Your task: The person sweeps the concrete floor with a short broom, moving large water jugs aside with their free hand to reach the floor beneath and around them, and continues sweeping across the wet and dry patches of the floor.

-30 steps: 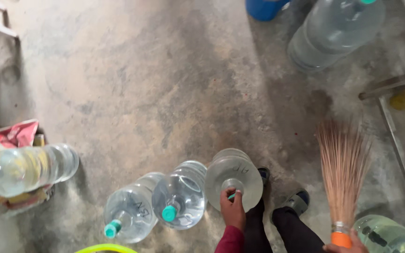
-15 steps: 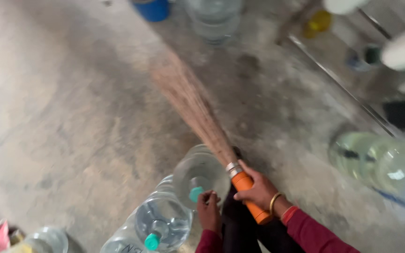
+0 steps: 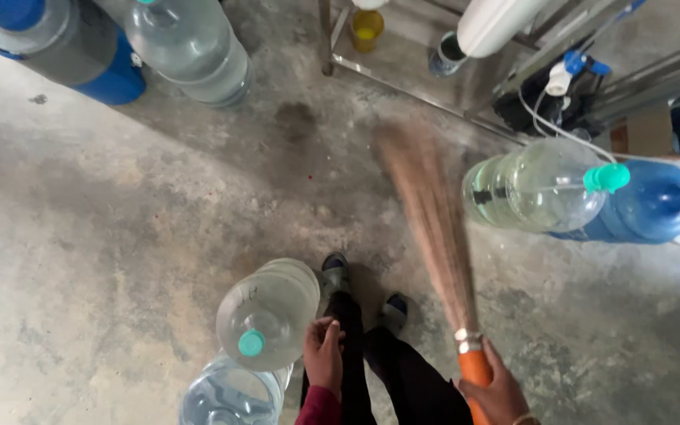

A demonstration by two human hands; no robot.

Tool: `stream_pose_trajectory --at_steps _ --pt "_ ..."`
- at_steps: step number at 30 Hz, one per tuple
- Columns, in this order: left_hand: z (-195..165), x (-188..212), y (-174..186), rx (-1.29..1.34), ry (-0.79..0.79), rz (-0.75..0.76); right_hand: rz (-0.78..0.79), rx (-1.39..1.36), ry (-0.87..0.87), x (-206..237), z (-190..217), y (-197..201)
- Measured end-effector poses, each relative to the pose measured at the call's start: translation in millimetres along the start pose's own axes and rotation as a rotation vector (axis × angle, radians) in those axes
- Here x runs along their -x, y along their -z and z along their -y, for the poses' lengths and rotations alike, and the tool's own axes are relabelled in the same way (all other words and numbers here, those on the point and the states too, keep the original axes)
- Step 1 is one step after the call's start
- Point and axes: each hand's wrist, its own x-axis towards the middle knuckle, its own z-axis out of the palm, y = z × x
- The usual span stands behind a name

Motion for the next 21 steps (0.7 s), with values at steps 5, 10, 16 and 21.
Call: stream_pose_trajectory --at_steps 5,10,16,21 --pt "8 -3 -8 -0.064 0.114 -0.001 -0.035 -0.445 -0.385 -38 -24 -16" --pt "9 -15 -2 -0.018 0.060 0.072 0.009 -0.226 0.003 -70 3 -75" --pt "12 -28 26 -0.041 0.067 0.083 0.331 -0.186 -0.314 -73 90 -174" --pt "-4 -24 26 -0.175 0.050 0.050 0.599 0.151 -0.099 -57 166 -147"
